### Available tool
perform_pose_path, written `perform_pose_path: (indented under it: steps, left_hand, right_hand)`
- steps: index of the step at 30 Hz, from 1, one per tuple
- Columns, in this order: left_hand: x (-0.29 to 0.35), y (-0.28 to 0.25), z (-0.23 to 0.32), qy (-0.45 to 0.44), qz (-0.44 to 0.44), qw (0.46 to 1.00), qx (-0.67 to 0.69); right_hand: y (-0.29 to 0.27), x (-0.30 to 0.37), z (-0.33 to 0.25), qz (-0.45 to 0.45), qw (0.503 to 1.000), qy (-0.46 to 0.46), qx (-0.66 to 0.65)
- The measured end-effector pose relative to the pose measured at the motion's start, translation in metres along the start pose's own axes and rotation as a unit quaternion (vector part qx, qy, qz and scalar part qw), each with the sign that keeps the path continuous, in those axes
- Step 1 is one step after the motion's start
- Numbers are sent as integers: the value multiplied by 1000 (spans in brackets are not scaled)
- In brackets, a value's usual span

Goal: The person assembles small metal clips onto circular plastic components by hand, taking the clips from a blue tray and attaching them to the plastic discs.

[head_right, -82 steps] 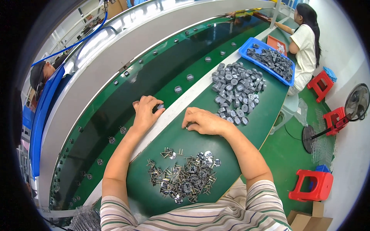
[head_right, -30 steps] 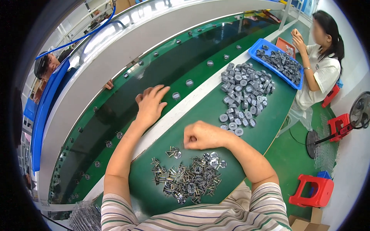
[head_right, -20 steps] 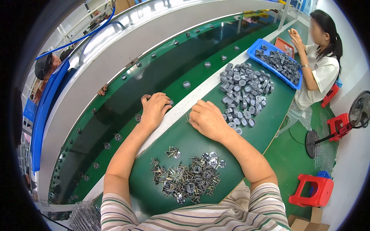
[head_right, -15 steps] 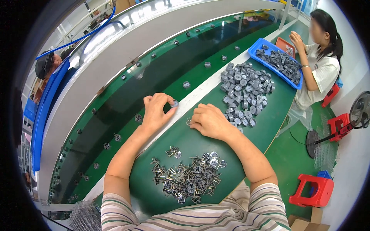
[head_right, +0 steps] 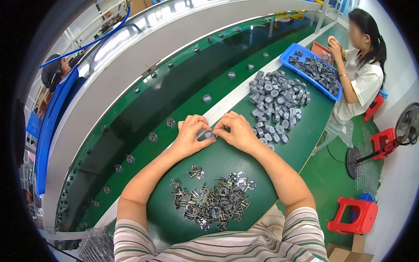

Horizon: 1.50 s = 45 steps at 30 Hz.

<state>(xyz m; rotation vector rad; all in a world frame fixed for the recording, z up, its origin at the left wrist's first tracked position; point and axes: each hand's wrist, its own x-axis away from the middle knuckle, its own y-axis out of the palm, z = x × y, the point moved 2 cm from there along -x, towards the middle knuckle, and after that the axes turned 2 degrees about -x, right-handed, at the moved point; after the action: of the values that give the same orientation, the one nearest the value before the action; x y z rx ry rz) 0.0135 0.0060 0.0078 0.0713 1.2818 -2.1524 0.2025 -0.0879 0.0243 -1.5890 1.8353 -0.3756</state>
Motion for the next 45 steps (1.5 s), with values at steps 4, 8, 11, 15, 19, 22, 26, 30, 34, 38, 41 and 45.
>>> perform_pose_path:
  steps: [4,8,11,15,19,22,26,30,34,38,41,45]
  left_hand:
    - [2,5,4,2,-15,1000,26]
    - [2,6,-1,-1,-14,999,37]
    - [2,7,-2,-3,-21,999,44]
    - [2,6,-1,-10,-27,998,48]
    - [2,7,0,-6,-23,999,44]
    - [2,8,0,-9,-20,999,48]
    - [1,8,-1,-13,-24,999,43]
    - [2,4,1,-14,-28,999,37]
    - [-6,-17,-14,-33,43,997,-47]
    - [-11,-48,-51,-159,89,973,-140]
    - [-5,-52,-65,-232,35,953,-193]
    - [-7,-39,-47,-142,66,943,-293]
  right_hand:
    - [5,0,4,1,1000,6,-21]
    - [1,0,3,-25,1000,-11,13]
    - [3,2,1,-10,999,-39,27]
    - [-1,3,-11,-12,994,-75,81]
    - [-1,3,-14,-11,989,-101,111]
    - [1,4,-16,-6,986,-107,130]
    - [7,7,-23,5,971,-114,212]
    - [9,9,-25,5,965,-92,243]
    - [6,10,-23,5,997,-33,74]
    - [24,17,-42,-154,973,-146,-88]
    - [38,25,-54,-230,946,-203,-103]
    - [39,26,-50,-291,938,-151,-111]
